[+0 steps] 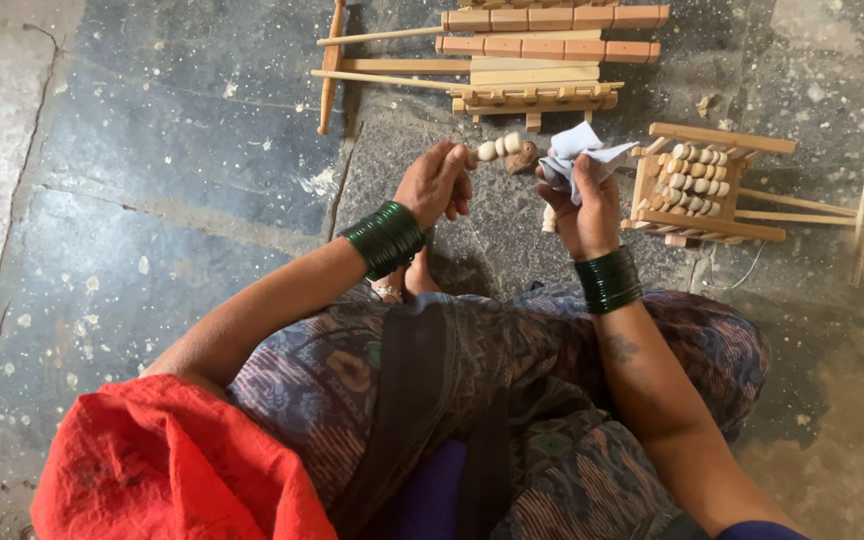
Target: The person sits on the floor and wipes small wooden toy parts, including spool-shaped pieces and pegs, one at a time with a white cloth, setting each wiped piece down beside a wooden toy cart. They pick up the next piece and repeat the wiping across the episode.
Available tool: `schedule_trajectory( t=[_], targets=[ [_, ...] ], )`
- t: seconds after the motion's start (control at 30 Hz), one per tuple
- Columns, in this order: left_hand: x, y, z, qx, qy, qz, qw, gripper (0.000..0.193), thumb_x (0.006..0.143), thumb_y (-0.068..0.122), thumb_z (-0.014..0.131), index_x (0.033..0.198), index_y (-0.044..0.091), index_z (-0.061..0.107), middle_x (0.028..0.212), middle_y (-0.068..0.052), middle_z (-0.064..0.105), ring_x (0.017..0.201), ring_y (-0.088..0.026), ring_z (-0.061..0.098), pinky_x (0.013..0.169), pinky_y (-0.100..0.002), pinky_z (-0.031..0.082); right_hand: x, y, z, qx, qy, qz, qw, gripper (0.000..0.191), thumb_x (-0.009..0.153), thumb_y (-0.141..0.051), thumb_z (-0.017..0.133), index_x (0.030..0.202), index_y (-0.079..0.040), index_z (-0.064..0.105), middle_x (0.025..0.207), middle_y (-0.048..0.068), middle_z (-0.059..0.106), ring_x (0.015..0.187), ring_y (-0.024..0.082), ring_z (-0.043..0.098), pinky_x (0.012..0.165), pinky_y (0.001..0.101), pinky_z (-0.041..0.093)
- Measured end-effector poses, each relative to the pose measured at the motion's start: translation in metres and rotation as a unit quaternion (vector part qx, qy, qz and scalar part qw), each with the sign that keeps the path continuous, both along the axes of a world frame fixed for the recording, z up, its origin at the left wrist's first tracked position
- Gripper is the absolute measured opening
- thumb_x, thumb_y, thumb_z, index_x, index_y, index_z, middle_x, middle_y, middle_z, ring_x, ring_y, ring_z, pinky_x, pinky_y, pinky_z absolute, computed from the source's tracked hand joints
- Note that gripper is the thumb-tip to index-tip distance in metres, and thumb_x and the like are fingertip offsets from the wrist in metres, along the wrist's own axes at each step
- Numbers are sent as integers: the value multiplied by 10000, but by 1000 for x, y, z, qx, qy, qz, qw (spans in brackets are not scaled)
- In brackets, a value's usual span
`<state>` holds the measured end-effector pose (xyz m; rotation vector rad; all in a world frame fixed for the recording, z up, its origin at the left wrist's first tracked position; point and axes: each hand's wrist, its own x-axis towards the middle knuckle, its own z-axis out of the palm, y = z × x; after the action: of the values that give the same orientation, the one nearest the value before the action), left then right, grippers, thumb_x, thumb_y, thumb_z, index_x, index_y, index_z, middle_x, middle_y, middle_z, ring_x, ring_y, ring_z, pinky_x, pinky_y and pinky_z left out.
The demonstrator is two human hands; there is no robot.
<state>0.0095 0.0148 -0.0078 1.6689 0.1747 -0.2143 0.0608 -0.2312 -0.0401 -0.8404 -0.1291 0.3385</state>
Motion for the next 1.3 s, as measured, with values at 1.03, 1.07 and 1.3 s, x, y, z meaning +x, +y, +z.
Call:
schedule_trajectory(
  t=[1.03, 1.07, 1.3],
  targets=[
    [-9, -18, 21, 393, -192, -300, 848, 208, 1011, 191, 575, 1200, 158, 496, 1089, -76, 576, 810, -285, 717, 654, -384, 641, -36, 32, 4, -545, -412, 35, 729, 342, 806, -98, 811, 1110, -131, 658, 1159, 90, 667, 974, 240, 694, 800, 351, 583],
    [-8, -17, 20, 394, -190, -299, 848, 219, 994, 165, 577, 1195, 153, 492, 1101, -76, 572, 824, -293, 717, 663, -383, 644, -32, 31, 4, -540, -402, 37, 738, 356, 794, -113, 828, 1107, -115, 658, 1189, 116, 655, 983, 250, 689, 813, 358, 581],
    [-9, -15, 24, 384, -211, -256, 862, 329, 959, 295, 664, 1127, 134, 432, 1053, -120, 590, 836, -348, 710, 653, -462, 607, -21, 25, -7, -499, -364, 38, 786, 314, 840, -116, 813, 1125, -106, 682, 1215, 128, 646, 1025, 264, 683, 850, 380, 592]
  ],
)
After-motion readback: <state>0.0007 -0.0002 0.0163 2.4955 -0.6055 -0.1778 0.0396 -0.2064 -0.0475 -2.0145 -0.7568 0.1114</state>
